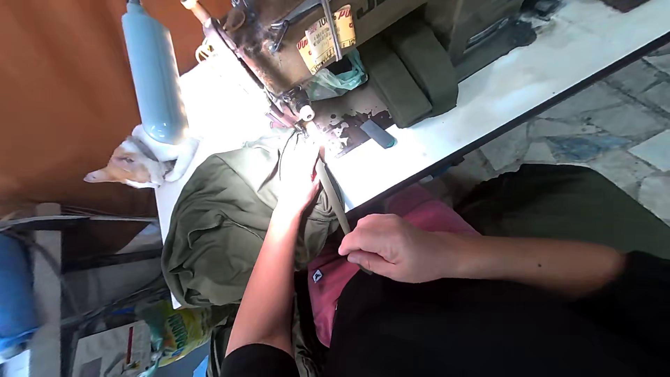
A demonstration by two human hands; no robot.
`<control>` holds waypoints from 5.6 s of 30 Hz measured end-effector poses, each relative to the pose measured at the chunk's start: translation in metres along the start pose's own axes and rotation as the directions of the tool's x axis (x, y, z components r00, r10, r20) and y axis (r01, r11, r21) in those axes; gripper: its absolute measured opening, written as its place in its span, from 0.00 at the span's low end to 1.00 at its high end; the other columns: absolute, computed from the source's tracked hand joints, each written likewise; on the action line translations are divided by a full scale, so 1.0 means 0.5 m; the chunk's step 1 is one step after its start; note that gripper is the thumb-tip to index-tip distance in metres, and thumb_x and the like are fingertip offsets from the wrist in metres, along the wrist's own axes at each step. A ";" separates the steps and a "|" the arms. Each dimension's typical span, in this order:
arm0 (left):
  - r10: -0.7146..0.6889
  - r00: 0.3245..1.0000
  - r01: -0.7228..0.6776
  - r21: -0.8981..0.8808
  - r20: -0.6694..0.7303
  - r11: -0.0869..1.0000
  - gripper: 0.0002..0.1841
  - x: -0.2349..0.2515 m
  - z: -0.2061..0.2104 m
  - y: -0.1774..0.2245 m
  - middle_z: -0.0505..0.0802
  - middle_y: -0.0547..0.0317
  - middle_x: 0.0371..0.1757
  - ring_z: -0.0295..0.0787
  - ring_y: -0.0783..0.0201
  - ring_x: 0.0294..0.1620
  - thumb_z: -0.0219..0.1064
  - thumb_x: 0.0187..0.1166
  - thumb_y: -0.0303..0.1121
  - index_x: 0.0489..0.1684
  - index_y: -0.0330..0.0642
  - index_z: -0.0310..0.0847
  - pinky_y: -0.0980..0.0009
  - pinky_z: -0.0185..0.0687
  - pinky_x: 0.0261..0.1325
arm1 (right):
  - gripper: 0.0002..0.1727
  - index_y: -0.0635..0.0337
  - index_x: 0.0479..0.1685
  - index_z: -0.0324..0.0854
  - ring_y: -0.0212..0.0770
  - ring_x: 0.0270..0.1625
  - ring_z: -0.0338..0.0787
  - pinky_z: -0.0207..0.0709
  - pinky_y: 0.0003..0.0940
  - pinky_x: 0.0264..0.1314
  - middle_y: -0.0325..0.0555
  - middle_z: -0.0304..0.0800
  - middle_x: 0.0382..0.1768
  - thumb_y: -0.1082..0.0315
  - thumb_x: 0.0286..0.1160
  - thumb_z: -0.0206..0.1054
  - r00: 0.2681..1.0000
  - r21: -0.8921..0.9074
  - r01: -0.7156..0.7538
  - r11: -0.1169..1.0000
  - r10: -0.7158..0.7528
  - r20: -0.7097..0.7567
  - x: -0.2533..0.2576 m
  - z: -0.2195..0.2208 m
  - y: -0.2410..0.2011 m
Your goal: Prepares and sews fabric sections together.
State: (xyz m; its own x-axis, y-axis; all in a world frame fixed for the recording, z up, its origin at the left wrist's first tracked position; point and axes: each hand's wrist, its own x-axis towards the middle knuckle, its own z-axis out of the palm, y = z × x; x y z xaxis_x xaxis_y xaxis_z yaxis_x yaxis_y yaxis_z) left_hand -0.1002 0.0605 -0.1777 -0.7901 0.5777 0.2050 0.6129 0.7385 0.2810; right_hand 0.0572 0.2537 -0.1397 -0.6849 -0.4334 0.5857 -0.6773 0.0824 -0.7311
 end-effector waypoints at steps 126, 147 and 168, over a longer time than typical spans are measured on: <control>0.140 0.867 -0.108 -0.094 0.477 0.990 0.10 -0.080 -0.250 0.149 0.80 0.61 0.15 0.79 0.59 0.20 0.65 0.73 0.34 0.20 0.45 0.82 0.55 0.68 0.24 | 0.11 0.63 0.41 0.92 0.52 0.54 0.91 0.79 0.53 0.60 0.53 0.94 0.42 0.73 0.73 0.62 0.993 -0.319 0.073 0.945 -0.037 0.115 0.111 -0.002 0.171; -0.419 0.875 0.377 0.204 0.241 0.904 0.20 -0.081 -0.103 0.054 0.88 0.30 0.61 0.86 0.32 0.64 0.61 0.83 0.31 0.69 0.28 0.79 0.38 0.81 0.56 | 0.10 0.67 0.42 0.91 0.59 0.62 0.91 0.82 0.54 0.63 0.61 0.91 0.62 0.75 0.72 0.63 0.989 -0.609 0.046 0.792 0.051 0.140 0.000 0.028 0.167; 0.090 0.915 -0.115 0.040 0.393 0.993 0.14 0.167 -0.039 0.128 0.90 0.37 0.59 0.81 0.34 0.69 0.68 0.78 0.32 0.55 0.33 0.88 0.37 0.73 0.68 | 0.10 0.59 0.36 0.88 0.56 0.72 0.87 0.76 0.56 0.75 0.55 0.93 0.60 0.69 0.78 0.60 0.999 -0.587 -0.014 0.809 0.031 0.019 -0.002 0.068 0.174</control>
State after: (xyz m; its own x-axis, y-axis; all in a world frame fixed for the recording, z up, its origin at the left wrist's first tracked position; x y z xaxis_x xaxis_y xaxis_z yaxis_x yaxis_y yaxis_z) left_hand -0.1273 0.1491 -0.1243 -0.6633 0.7319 -0.1559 0.6998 0.6805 0.2173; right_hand 0.0081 0.2305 -0.2157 -0.7003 -0.4472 0.5564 -0.6963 0.5997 -0.3944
